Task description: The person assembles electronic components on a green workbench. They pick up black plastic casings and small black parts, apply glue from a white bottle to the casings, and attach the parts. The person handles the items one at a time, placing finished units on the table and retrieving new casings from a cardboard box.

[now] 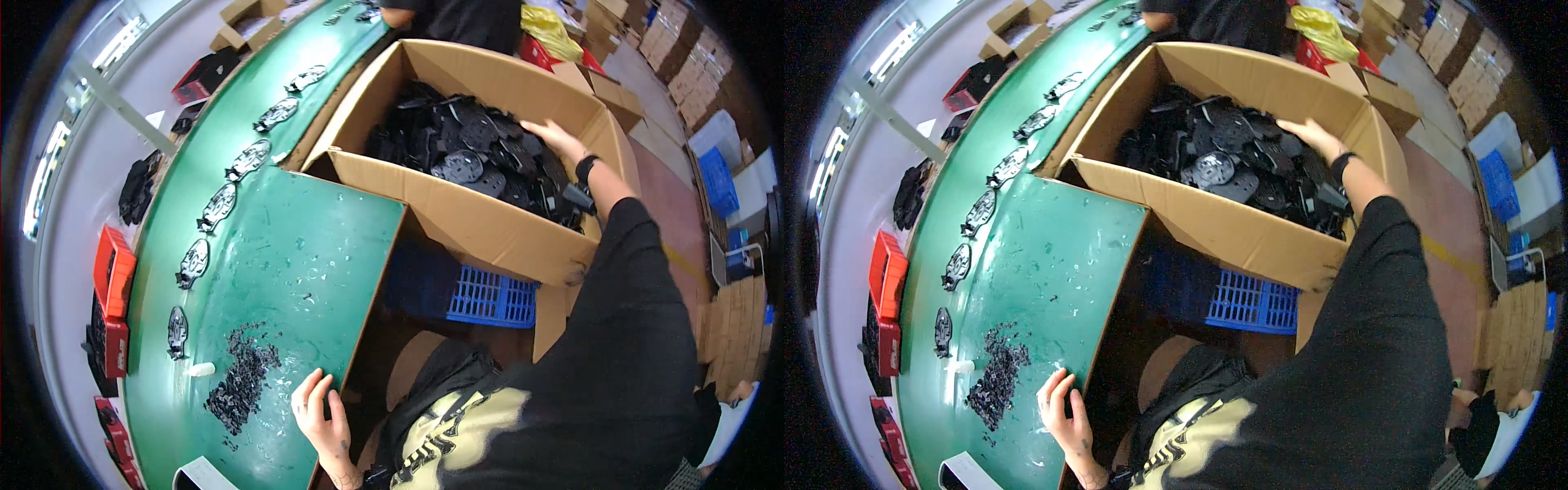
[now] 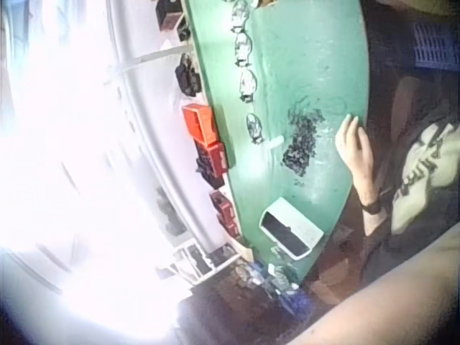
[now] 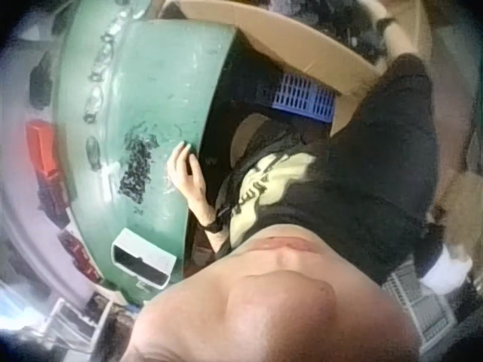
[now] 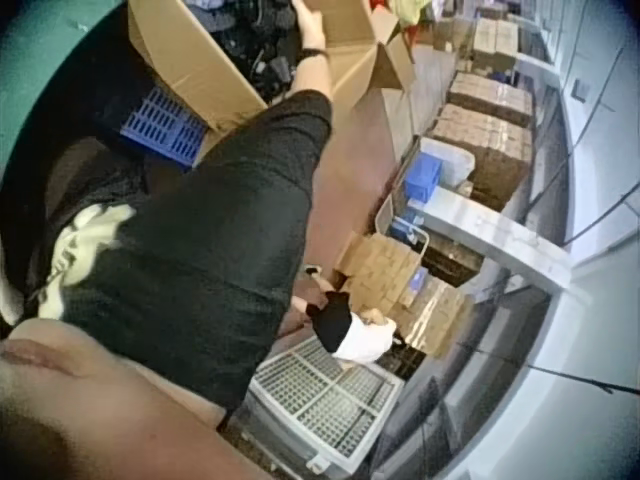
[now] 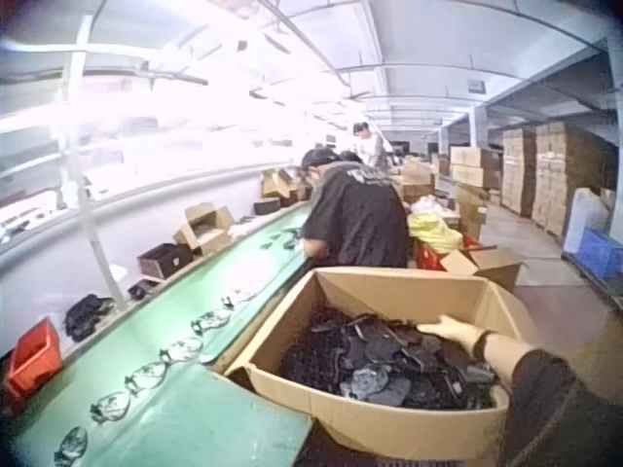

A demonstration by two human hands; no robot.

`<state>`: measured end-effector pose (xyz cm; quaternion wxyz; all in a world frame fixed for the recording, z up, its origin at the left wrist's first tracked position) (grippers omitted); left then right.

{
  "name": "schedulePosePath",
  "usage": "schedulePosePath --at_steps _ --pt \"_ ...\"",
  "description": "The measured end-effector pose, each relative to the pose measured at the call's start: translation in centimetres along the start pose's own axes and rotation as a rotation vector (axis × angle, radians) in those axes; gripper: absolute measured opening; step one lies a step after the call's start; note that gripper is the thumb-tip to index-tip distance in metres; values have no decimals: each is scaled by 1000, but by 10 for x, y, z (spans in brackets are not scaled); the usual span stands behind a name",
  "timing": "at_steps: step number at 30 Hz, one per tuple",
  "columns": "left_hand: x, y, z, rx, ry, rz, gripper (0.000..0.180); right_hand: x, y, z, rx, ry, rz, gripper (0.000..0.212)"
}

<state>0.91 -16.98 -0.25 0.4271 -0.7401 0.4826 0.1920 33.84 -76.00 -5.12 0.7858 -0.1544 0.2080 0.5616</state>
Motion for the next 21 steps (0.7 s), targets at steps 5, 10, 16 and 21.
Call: schedulePosePath --at_steps 5,10,16,21 --pt "3 -2 -3 1 -10 -40 19 34 -2 -25 308 90 22 105" --pt "5 0 1 -81 -19 -101 15 77 10 39 191 -119 210 73" --pt "6 -1 1 -65 -15 -90 18 105 -20 23 62 375 -148 102" --pt "3 1 4 -43 -10 -77 19 90 -10 16 368 260 59 97"
Point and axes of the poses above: each hand's wrist, its own y-axis away from the middle knuckle, its own x-axis out of the palm, z = x × y, the point moved 2 cm from there along -y, towards the middle knuckle, and after that the axes turned 12 degrees about -z, right-handed, at the moved point
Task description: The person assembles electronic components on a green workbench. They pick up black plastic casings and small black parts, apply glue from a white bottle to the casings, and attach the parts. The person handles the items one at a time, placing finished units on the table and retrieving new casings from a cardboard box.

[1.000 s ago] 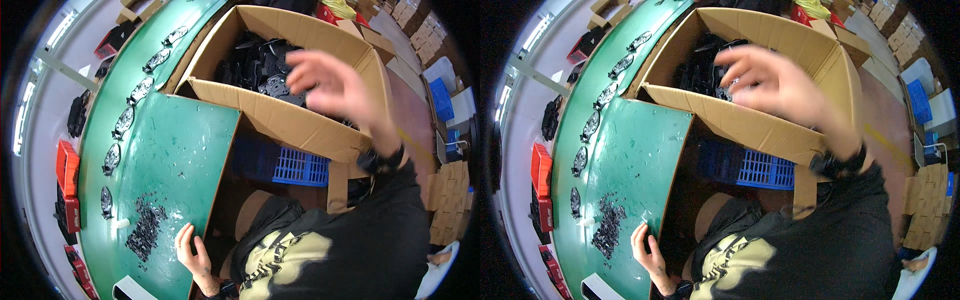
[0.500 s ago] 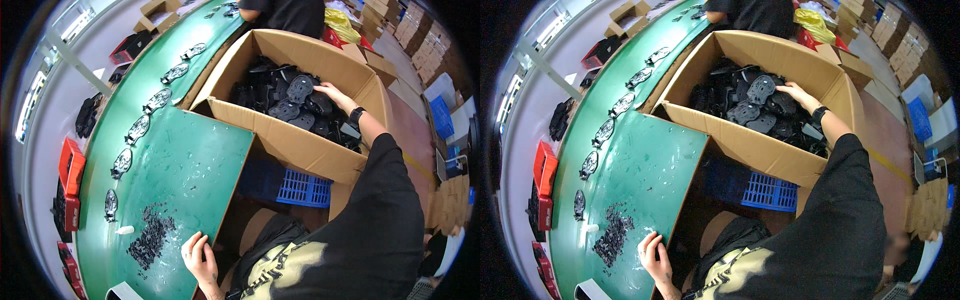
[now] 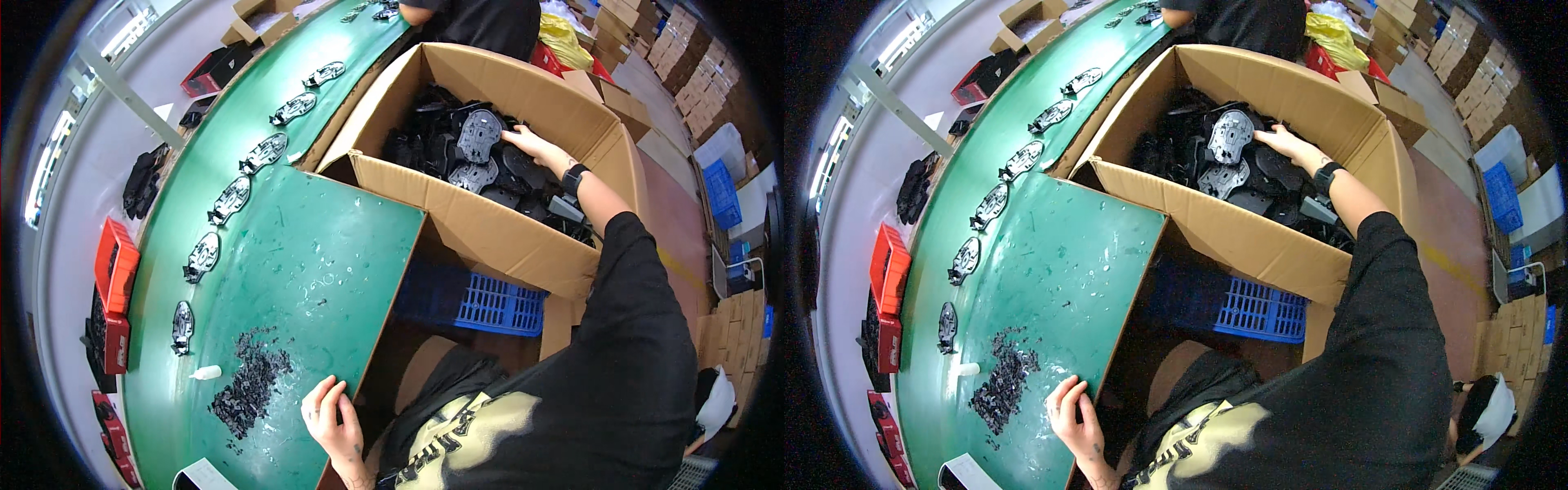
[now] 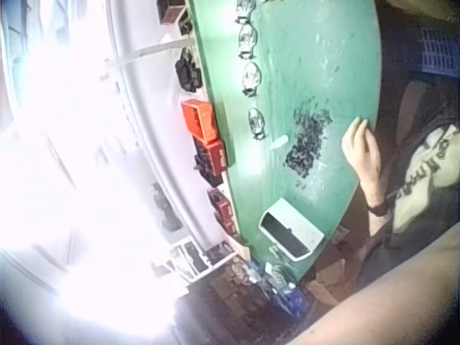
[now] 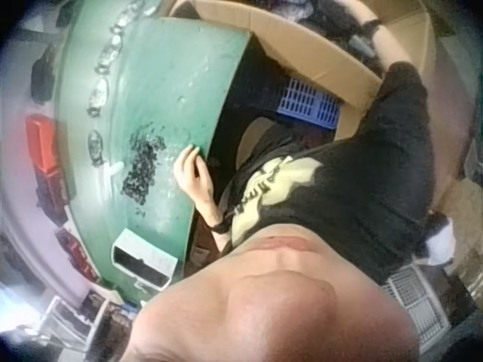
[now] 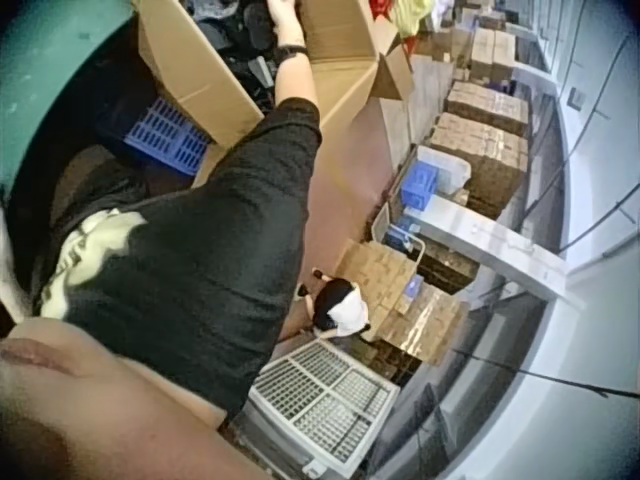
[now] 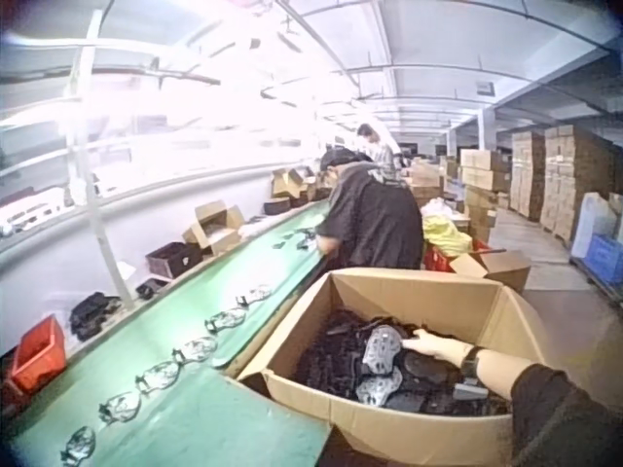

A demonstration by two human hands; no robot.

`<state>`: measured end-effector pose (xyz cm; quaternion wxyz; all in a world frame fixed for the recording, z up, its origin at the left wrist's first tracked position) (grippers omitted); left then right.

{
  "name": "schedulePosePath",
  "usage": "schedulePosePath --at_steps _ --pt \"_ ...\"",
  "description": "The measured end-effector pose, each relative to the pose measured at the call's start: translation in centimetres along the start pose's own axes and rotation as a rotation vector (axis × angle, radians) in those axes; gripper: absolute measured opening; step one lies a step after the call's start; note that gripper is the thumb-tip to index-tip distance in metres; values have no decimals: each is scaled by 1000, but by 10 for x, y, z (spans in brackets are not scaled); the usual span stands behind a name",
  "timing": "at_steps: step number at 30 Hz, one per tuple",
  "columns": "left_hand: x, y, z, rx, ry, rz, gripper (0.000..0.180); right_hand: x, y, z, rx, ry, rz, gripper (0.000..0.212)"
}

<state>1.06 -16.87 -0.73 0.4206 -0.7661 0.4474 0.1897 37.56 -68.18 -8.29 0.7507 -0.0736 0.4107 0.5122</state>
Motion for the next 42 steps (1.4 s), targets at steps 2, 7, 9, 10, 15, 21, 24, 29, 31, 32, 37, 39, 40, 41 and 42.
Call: schedulePosePath --at_steps 2,7,9,10,15,21,24,29,31,32,37,39,40,41,42 --pt "-2 3 3 16 -8 1 19 -9 29 12 79 -66 151 102" --pt "-2 0 1 13 9 14 16 -25 67 9 -35 -128 194 116" --pt "-3 1 4 0 20 15 16 -19 64 -4 -65 -362 176 112" --pt "-3 2 4 12 23 14 17 -15 64 -11 -25 -342 196 112" --pt "-3 2 7 44 33 11 21 13 78 -11 -71 84 218 121" --pt "-3 3 9 39 33 -6 20 5 68 -21 87 -48 246 78" --pt "-4 4 8 24 27 -3 20 13 75 -17 16 -215 359 77" --pt "-2 3 9 35 25 -1 19 9 100 5 29 -372 410 53" --pt "-1 2 7 29 20 1 19 12 97 6 152 -405 453 50" --pt "0 1 7 30 17 -2 19 12 99 4 191 -412 450 48" --pt "2 0 7 30 16 -14 19 15 88 -6 163 -303 554 44" --pt "1 -1 7 36 33 -15 20 9 91 2 45 -320 592 46" --pt "-2 1 8 20 22 -17 20 10 96 6 -27 -338 616 47" --pt "-1 -1 7 42 47 -16 21 6 102 10 -101 -357 641 49" --pt "0 -4 7 45 52 -15 21 3 107 13 -131 -331 574 52"
Point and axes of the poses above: each hand's wrist, its own y-axis away from the middle knuckle, its own x-axis out of the palm, z = x × y, the point moved 2 cm from there along -y, towards the middle knuckle, and after that the axes turned 12 degrees about -z, right-handed, at the moved point
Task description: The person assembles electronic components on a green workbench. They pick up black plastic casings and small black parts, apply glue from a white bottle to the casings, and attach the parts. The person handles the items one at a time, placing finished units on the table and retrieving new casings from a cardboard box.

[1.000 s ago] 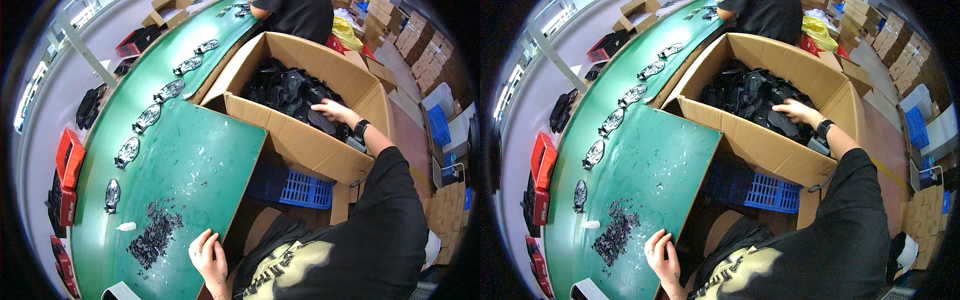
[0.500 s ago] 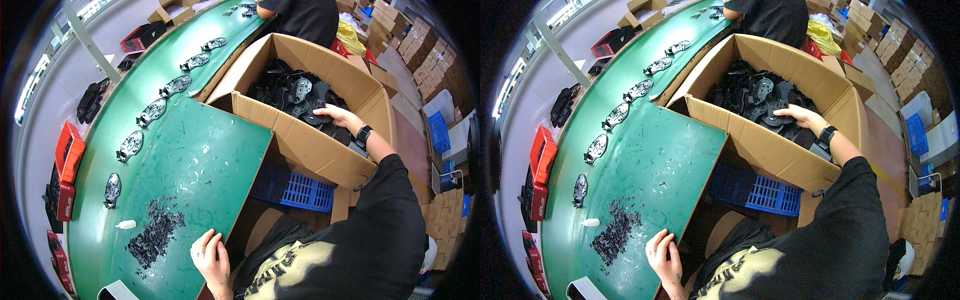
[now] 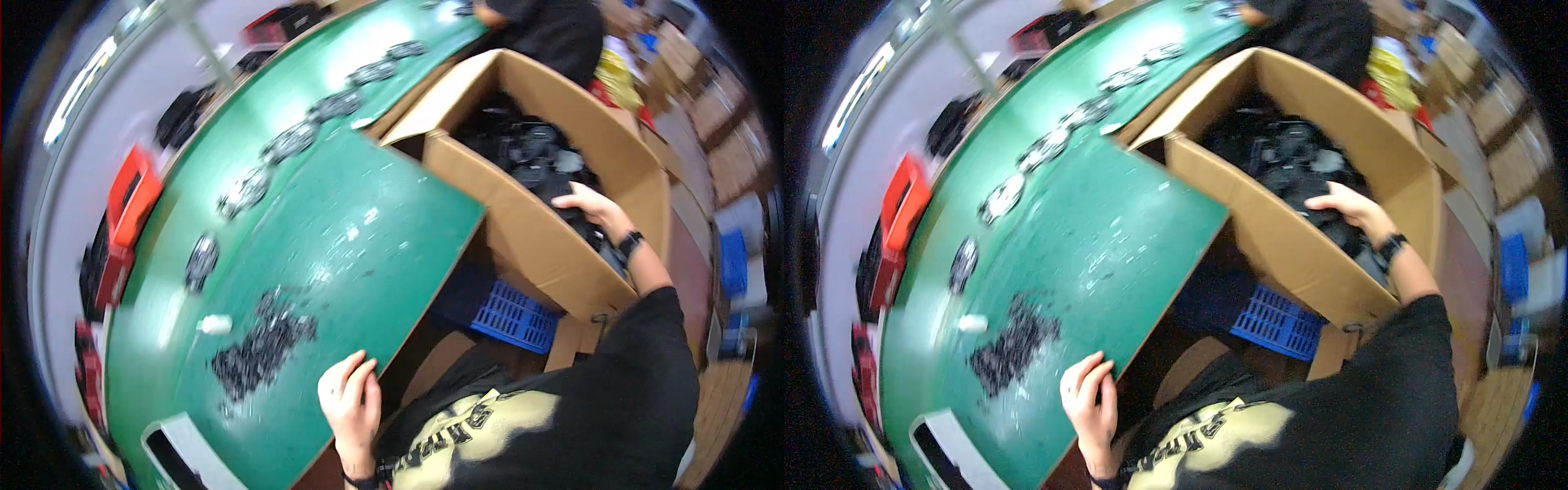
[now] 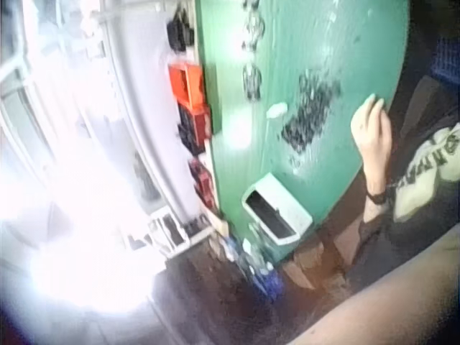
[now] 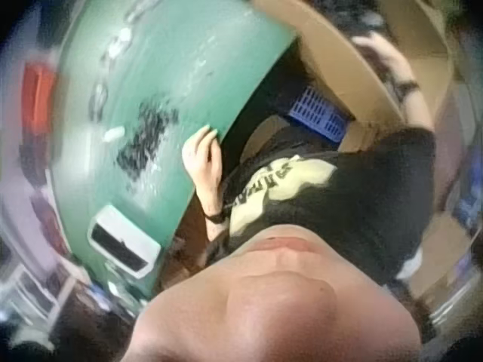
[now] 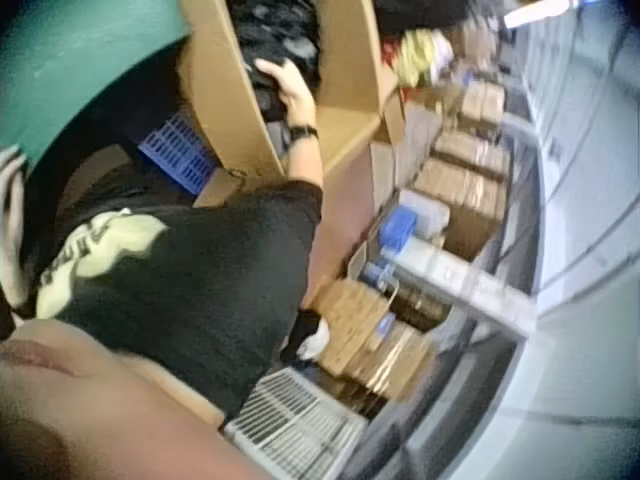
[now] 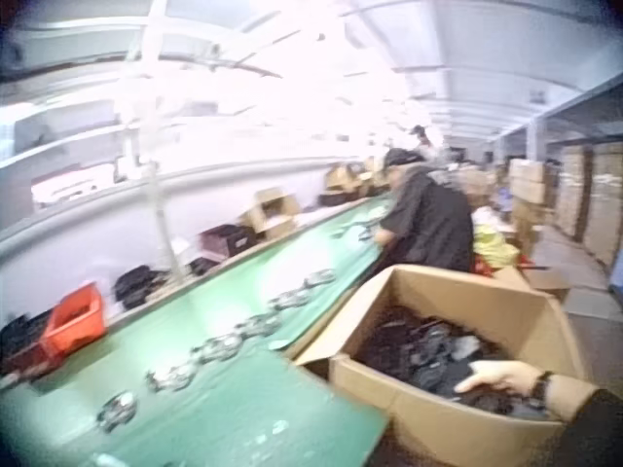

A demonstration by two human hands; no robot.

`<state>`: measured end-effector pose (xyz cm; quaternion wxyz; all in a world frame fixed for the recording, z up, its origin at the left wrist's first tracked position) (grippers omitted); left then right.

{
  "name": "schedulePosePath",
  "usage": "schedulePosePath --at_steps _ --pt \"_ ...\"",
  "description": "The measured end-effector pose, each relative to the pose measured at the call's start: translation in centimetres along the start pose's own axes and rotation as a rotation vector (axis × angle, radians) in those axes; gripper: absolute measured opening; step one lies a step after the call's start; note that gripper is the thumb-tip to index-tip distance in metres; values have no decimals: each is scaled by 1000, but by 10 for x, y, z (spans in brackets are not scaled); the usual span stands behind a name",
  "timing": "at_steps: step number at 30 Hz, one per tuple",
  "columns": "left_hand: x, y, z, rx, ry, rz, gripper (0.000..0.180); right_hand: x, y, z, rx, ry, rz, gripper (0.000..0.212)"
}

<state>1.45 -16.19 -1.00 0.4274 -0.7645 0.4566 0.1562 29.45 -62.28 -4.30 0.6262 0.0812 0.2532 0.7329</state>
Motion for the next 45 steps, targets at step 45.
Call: schedulePosePath --at_steps 45 --pt "-30 -56 -21 71 69 191 69 32 54 129 -378 -597 -209 43"
Point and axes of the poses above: each hand's wrist, its own y-axis away from the middle knuckle, its own x-axis out of the palm, z = x × y, the point moved 2 cm from there along -y, towards the middle knuckle, and after that the axes turned 12 degrees about -z, right-handed, at the moved point
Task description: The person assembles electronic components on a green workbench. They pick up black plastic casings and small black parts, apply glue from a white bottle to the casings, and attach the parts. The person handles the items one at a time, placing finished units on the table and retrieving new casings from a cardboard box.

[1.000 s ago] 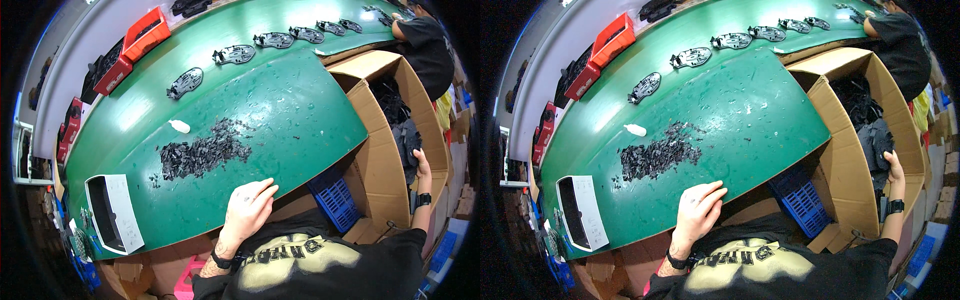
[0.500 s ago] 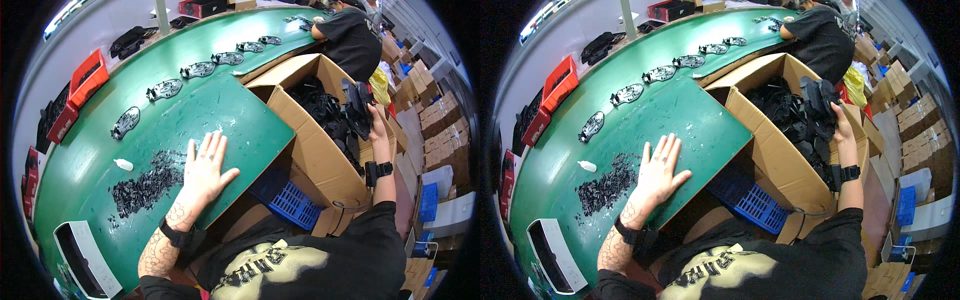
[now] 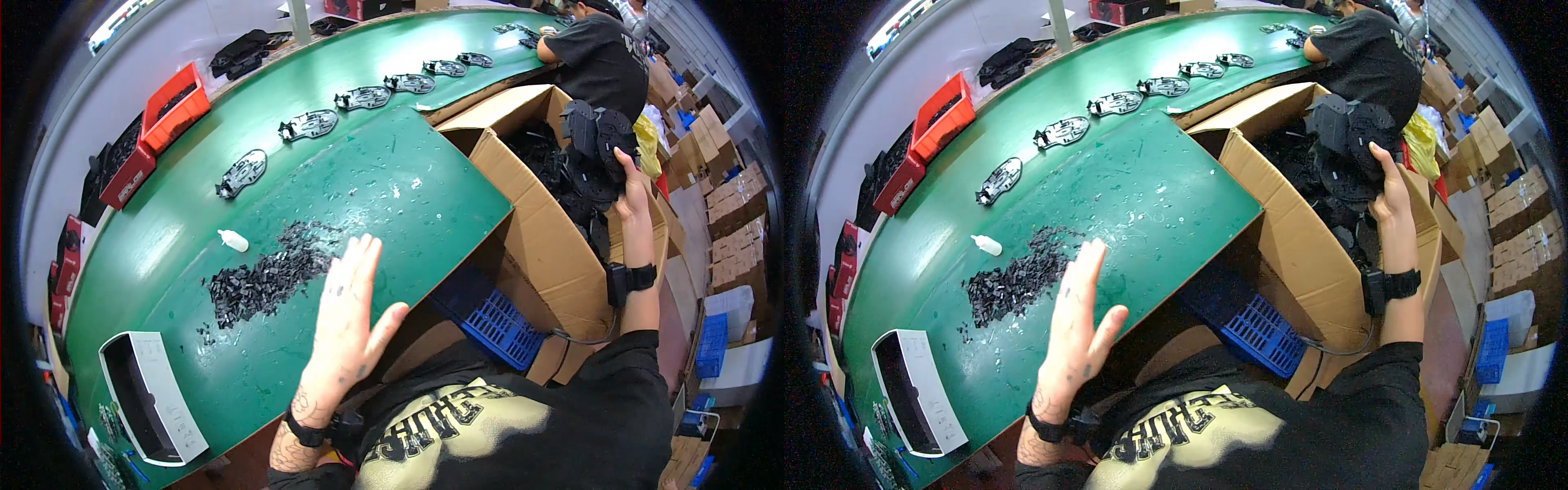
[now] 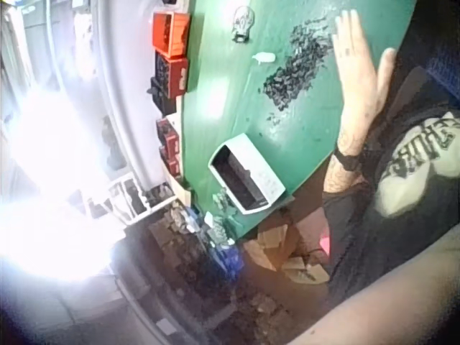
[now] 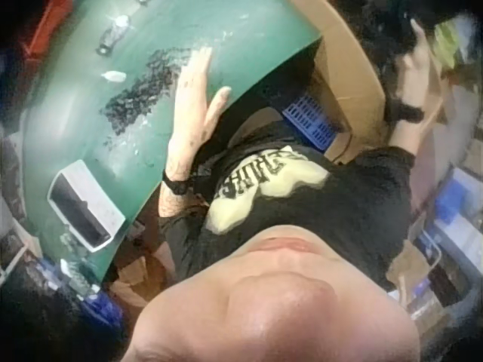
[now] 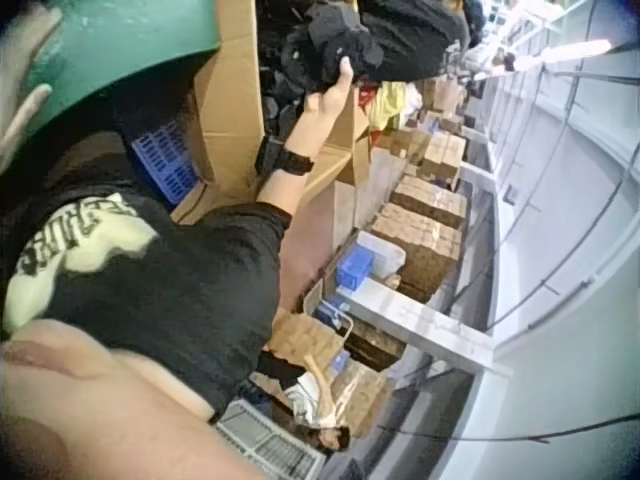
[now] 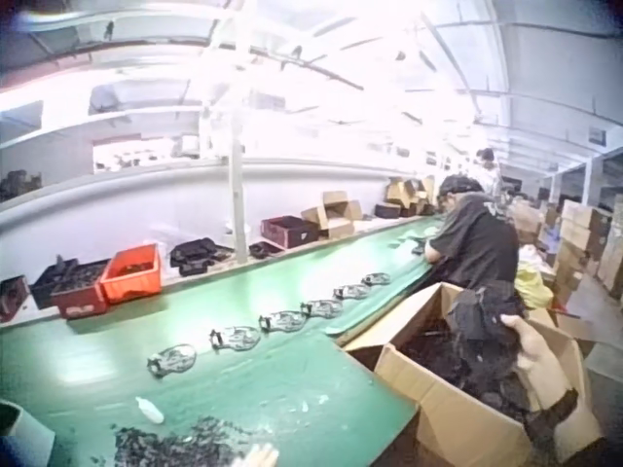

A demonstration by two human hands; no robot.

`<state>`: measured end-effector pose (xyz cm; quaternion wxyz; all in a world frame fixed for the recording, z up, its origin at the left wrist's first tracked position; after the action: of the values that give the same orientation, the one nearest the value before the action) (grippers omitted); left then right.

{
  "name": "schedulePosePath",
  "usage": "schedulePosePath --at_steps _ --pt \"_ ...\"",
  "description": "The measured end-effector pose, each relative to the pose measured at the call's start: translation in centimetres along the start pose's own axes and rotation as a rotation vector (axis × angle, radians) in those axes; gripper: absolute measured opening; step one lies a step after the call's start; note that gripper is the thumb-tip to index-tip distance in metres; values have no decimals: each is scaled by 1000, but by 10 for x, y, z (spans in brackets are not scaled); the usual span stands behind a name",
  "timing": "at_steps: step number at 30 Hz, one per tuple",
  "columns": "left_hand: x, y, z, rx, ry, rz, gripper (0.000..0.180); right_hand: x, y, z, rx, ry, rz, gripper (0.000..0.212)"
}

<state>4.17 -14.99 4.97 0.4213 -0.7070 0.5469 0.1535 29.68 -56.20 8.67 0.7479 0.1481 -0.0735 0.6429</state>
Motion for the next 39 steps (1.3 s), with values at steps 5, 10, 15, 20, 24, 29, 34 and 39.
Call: schedulePosePath --at_steps 5,10,15,20,24,29,34,39 --pt "10 18 -3 -106 192 -56 63 52 15 -11 37 -129 77 38" --pt "6 42 3 -206 209 -115 57 33 -17 -24 194 -243 135 36" --pt "4 68 21 -286 269 -220 51 -8 -33 -34 173 -268 -76 34" --pt "6 61 17 -265 323 -255 50 69 47 -26 69 -218 126 38" --pt "11 48 7 -223 330 -255 50 130 76 -83 131 -69 191 33" --pt "20 40 5 -131 252 -248 47 171 73 -140 48 168 306 35" --pt "11 47 14 -165 126 -281 42 191 48 -156 -171 412 348 43" --pt "17 21 8 -90 122 -266 40 185 34 -165 -364 485 184 39"
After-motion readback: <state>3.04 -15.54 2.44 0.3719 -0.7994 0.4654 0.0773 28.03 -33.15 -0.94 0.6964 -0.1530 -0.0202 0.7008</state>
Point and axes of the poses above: each hand's wrist, its own y-axis away from the middle knuckle, its own x-axis out of the palm, z = x × y, the point moved 2 cm from there along -y, towards the middle knuckle, and after that the axes turned 12 degrees about -z, right-handed, at the moved point
